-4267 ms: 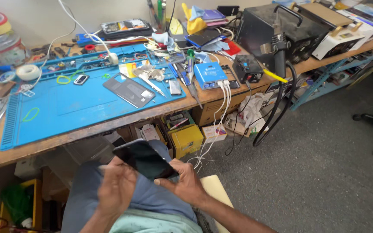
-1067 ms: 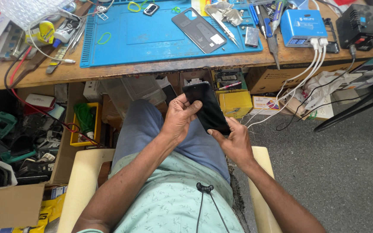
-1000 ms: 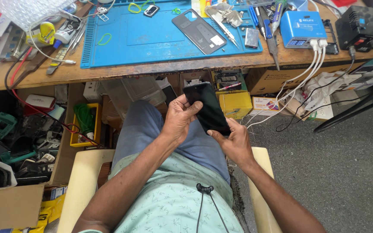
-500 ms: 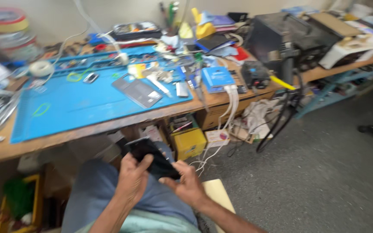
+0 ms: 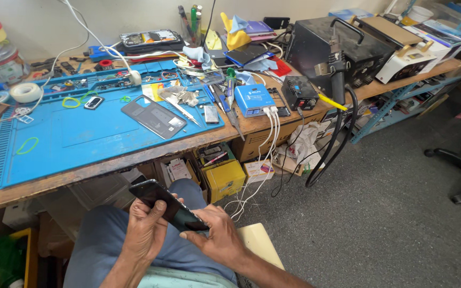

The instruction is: The person repairs a smartphone at a workbench. They hold the disassembled phone, connect a charging cable to test it, pry at internal components with a spudger tool, reposition the phone on their lap, and finally hold up the reassembled phone with its screen attached.

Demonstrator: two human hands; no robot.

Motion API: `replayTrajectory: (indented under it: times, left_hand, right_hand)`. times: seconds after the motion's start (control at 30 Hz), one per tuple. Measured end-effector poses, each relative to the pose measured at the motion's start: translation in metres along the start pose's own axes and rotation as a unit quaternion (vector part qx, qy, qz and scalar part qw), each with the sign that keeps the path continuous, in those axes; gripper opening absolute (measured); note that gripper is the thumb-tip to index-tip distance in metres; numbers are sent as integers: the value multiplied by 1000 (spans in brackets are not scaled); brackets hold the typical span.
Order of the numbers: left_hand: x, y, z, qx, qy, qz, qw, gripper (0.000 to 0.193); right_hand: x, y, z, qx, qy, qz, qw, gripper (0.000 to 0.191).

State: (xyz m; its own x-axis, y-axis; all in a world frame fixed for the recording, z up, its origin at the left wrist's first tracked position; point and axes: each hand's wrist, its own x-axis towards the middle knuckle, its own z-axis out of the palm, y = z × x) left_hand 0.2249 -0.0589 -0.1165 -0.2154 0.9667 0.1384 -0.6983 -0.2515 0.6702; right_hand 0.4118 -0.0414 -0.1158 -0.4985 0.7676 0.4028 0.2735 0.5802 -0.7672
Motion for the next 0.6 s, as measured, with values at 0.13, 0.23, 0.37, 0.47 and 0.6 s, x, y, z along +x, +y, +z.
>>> replayTrajectory:
  times: [0.13, 0.23, 0.37, 0.47, 0.6]
  left_hand:
    - [-5, -1, -1, 31, -38, 12, 999, 27]
    - [-10, 3, -1, 164, -102, 40, 980, 38]
    - [-17, -4, -7, 195, -85, -36, 976, 37]
    - [-25, -14, -18, 342, -39, -63, 937, 32]
    - [-23, -20, -29, 311, -47, 0, 949, 30]
  right_hand:
    - [-1, -1, -1, 1, 11, -1, 1000, 34]
    - [0, -4, -5, 31, 15, 4, 999, 28]
    - [1, -8, -12, 142, 35, 23, 989, 28]
    - [1, -8, -14, 123, 52, 2, 991, 26]
    - [-2, -4, -12, 131, 59, 5, 990, 25]
